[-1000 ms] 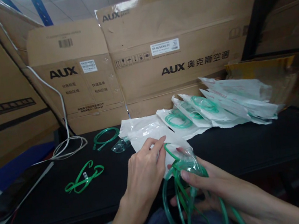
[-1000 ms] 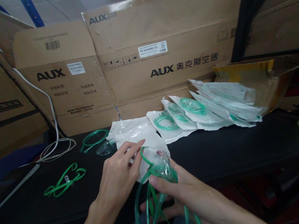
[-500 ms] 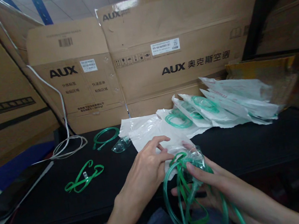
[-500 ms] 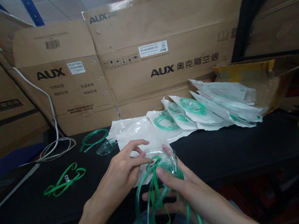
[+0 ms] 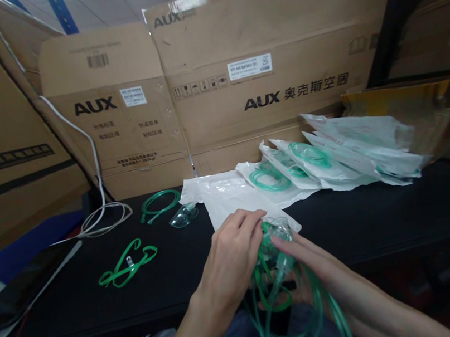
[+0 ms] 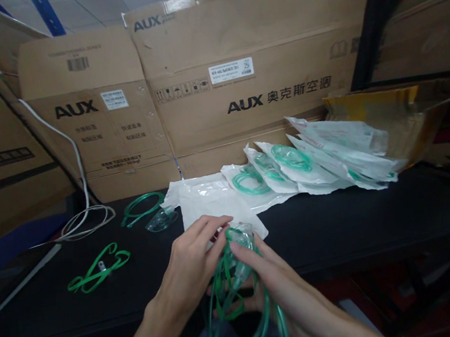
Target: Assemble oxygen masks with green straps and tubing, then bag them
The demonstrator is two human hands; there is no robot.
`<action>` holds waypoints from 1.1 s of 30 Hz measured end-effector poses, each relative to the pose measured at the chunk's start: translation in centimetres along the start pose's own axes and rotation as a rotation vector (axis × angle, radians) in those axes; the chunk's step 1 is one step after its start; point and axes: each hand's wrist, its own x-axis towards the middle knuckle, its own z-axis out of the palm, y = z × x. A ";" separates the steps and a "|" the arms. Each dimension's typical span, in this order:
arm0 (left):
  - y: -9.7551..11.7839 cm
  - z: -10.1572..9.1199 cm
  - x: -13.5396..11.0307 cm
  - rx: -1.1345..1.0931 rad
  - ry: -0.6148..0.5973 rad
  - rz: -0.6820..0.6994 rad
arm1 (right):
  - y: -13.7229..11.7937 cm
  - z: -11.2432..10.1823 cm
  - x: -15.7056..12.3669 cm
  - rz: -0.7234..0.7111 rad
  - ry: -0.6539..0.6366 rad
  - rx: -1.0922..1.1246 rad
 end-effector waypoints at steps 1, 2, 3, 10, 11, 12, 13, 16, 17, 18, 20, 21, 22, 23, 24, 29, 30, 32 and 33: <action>0.0 0.1 0.0 0.008 0.004 0.005 | 0.1 -0.1 0.1 -0.015 -0.004 0.005; 0.0 0.1 0.1 0.012 0.017 -0.007 | 0.3 -0.1 0.3 -0.026 -0.017 0.011; 0.1 0.2 0.1 0.012 0.039 -0.030 | 0.4 -0.2 0.4 -0.030 -0.035 0.019; 0.4 0.4 0.1 0.017 0.102 -0.113 | 0.3 0.1 0.4 -0.033 -0.038 -0.059; 0.4 0.5 0.1 0.024 0.090 -0.106 | 0.2 0.1 0.4 -0.030 -0.022 -0.071; 0.4 0.5 0.1 0.031 0.077 -0.094 | 0.2 0.2 0.4 -0.024 -0.006 -0.078; 0.3 0.5 0.1 0.038 0.068 -0.081 | 0.1 0.3 0.5 -0.018 0.006 -0.079; 0.2 0.5 0.1 0.043 0.058 -0.059 | 0.2 0.3 0.9 -0.015 0.047 -0.092; 0.2 0.4 0.1 0.040 0.055 -0.055 | 0.3 0.3 1.1 -0.025 0.064 -0.101; 0.2 0.3 0.1 0.034 0.052 -0.049 | 0.3 0.2 1.3 -0.039 0.083 -0.112; 0.2 0.0 0.2 0.020 0.032 -0.022 | 0.5 -0.1 1.7 -0.070 0.115 -0.134; 0.2 -0.2 0.2 0.016 0.014 0.006 | 0.5 -0.2 1.8 -0.081 0.129 -0.141; 0.2 -0.3 0.2 0.015 -0.011 0.036 | 0.6 -0.3 1.9 -0.086 0.138 -0.148; 0.2 -0.5 0.3 0.018 -0.042 0.065 | 0.7 -0.4 1.9 -0.089 0.143 -0.151; 0.2 -0.7 0.3 0.027 -0.082 0.090 | 0.7 -0.4 1.8 -0.091 0.144 -0.148; 0.4 -1.0 0.3 0.079 -0.219 0.094 | 0.9 -0.4 1.0 -0.083 0.228 0.011; 0.4 -1.1 0.3 0.075 -0.213 0.083 | 0.9 -0.3 0.9 -0.081 0.260 0.044; 0.6 -1.2 0.3 0.053 -0.179 0.072 | 0.9 -0.3 0.8 -0.096 0.311 0.079; 0.6 -1.3 0.3 0.039 -0.163 0.072 | 0.8 -0.3 0.8 -0.111 0.330 0.087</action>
